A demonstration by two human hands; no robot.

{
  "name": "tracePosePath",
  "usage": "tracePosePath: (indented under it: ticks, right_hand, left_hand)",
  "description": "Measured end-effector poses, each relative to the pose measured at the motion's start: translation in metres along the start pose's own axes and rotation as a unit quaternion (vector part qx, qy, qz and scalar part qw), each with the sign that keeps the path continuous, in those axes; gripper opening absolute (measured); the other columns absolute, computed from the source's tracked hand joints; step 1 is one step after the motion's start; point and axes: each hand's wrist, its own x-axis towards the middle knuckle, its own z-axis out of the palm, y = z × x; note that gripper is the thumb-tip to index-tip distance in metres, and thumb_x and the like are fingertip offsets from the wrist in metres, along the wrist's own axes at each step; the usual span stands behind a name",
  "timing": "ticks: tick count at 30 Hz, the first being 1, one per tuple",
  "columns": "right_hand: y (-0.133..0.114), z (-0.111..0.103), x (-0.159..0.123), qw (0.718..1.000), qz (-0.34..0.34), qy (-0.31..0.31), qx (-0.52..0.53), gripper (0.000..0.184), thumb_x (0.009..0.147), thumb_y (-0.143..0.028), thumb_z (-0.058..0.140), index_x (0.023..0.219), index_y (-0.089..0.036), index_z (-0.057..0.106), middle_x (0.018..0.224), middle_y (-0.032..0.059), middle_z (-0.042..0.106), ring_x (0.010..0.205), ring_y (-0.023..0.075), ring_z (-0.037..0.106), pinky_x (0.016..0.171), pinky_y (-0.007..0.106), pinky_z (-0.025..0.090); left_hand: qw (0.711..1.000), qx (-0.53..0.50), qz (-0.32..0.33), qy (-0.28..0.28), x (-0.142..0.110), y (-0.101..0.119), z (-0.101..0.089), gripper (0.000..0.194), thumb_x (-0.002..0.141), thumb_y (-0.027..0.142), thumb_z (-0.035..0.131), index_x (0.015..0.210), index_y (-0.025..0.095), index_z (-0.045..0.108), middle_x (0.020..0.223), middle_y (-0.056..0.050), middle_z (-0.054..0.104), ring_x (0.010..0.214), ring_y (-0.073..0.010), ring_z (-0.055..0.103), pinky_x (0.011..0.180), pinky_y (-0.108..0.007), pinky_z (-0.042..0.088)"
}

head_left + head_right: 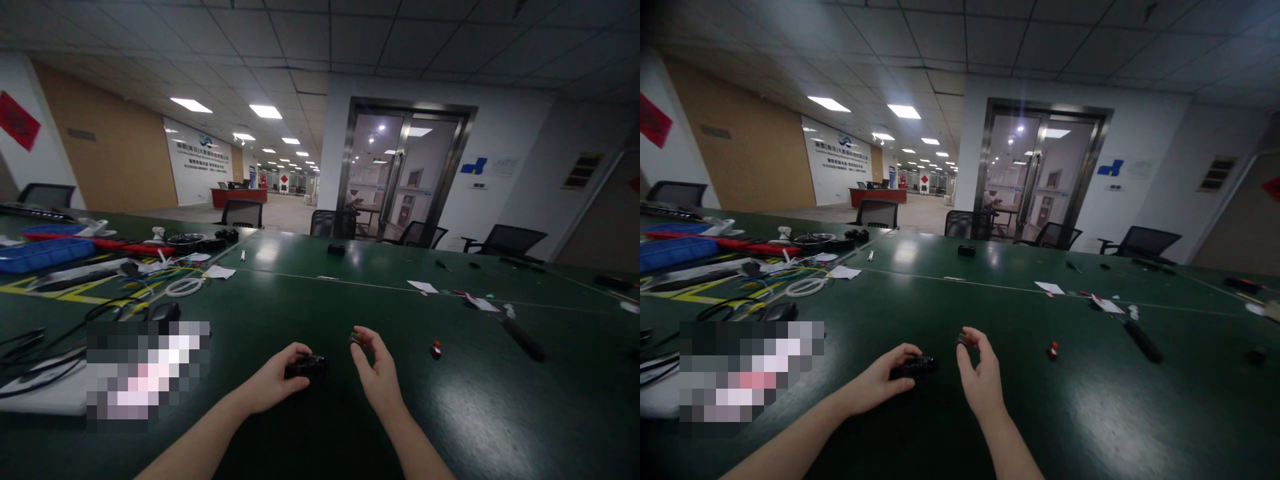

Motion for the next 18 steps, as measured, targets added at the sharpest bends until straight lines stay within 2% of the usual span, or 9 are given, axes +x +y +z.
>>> tracePosePath:
  ticks: [18]
  right_hand:
    - [-0.0016,0.0009,-0.0007,1.0,-0.012,0.003,-0.004,0.034,0.079,-0.036,0.054,0.11,-0.023,0.054,0.101,0.0043,0.062,0.098,0.0214,0.056,0.089,0.038,0.043]
  left_hand:
    - [1.0,-0.01,-0.01,-0.008,-0.0003,-0.0008,0.0002,0.04,0.079,0.018,0.058,0.115,0.024,0.042,0.111,-0.003,0.058,0.102,-0.0212,0.056,0.088,-0.034,0.04]
